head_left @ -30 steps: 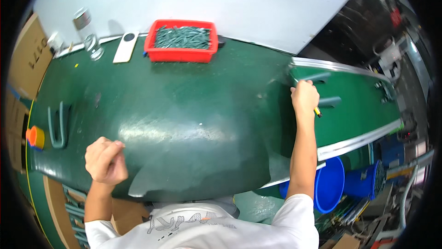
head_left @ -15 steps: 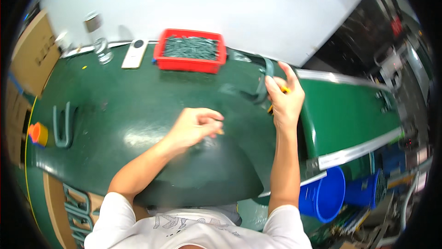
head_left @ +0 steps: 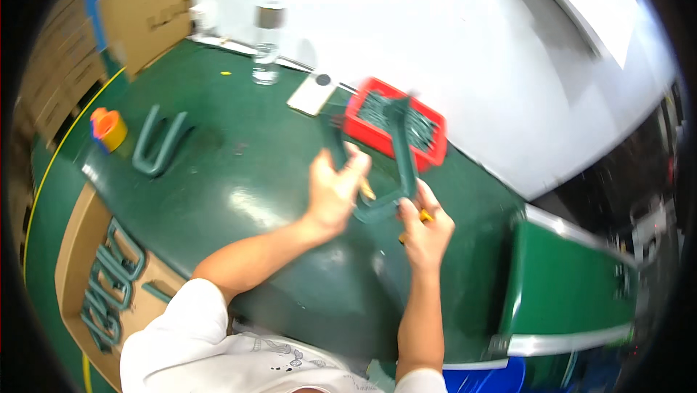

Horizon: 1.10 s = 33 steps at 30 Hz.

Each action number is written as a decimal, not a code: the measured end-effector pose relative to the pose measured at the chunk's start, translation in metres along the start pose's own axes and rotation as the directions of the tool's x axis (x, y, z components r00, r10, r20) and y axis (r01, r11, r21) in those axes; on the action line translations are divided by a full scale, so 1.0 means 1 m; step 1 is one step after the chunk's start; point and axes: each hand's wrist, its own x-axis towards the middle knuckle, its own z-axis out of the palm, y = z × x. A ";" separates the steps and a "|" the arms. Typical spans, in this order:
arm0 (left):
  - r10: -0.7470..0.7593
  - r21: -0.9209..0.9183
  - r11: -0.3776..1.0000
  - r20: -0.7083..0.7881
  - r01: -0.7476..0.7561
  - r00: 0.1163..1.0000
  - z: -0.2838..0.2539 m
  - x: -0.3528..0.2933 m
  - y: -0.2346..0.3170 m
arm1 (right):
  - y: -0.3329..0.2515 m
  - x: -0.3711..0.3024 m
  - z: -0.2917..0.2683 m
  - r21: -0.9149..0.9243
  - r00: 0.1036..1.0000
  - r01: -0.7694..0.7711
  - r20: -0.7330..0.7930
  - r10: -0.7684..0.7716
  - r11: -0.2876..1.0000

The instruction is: Deburring and cleaning plastic molded components using a tool and then placing them in a collection box.

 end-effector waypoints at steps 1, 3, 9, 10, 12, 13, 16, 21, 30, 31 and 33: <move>0.024 0.135 0.991 -0.007 -0.023 1.000 -0.004 0.000 0.003 | -0.003 0.000 0.005 0.084 0.999 -0.054 0.005 0.054 0.995; 0.143 0.265 0.953 0.037 -0.147 0.989 0.004 -0.007 0.005 | -0.010 -0.001 0.012 0.142 0.985 -0.159 -0.045 0.166 0.977; 0.315 0.437 0.819 0.199 -0.372 0.928 0.000 -0.016 0.013 | 0.007 -0.004 0.047 0.465 0.939 -0.301 -0.005 0.343 0.833; 0.372 0.427 0.785 0.252 -0.448 0.893 -0.001 -0.019 0.011 | 0.007 -0.005 0.050 0.482 0.951 -0.256 -0.029 0.307 0.838; 0.479 0.397 0.697 0.362 -0.597 0.800 0.001 -0.023 0.013 | 0.003 -0.004 0.056 0.522 0.969 -0.156 -0.082 0.232 0.838; 0.476 0.431 0.667 0.380 -0.607 0.793 -0.001 -0.025 0.015 | 0.002 -0.005 0.045 0.504 0.970 -0.221 0.022 0.243 0.835; 0.512 0.371 0.595 0.509 -0.713 0.692 0.002 -0.022 0.020 | 0.024 -0.002 0.026 0.511 0.982 -0.171 0.154 0.106 0.842; 0.530 0.384 0.409 0.639 -0.828 0.558 -0.002 -0.021 0.007 | -0.004 -0.012 0.027 0.543 0.930 -0.333 0.325 0.173 0.770; 0.549 0.562 0.333 0.537 -0.757 0.640 -0.016 0.001 0.006 | -0.011 -0.050 0.046 0.484 0.928 -0.368 0.141 0.344 0.794; 0.648 0.600 0.342 0.408 -0.723 0.644 -0.014 0.009 0.015 | -0.021 -0.042 0.048 0.491 0.959 -0.235 -0.023 0.282 0.839; 0.470 0.411 0.780 0.112 -0.471 0.876 -0.011 0.017 0.033 | -0.030 -0.031 0.028 0.449 0.946 0.169 -0.324 -0.016 0.877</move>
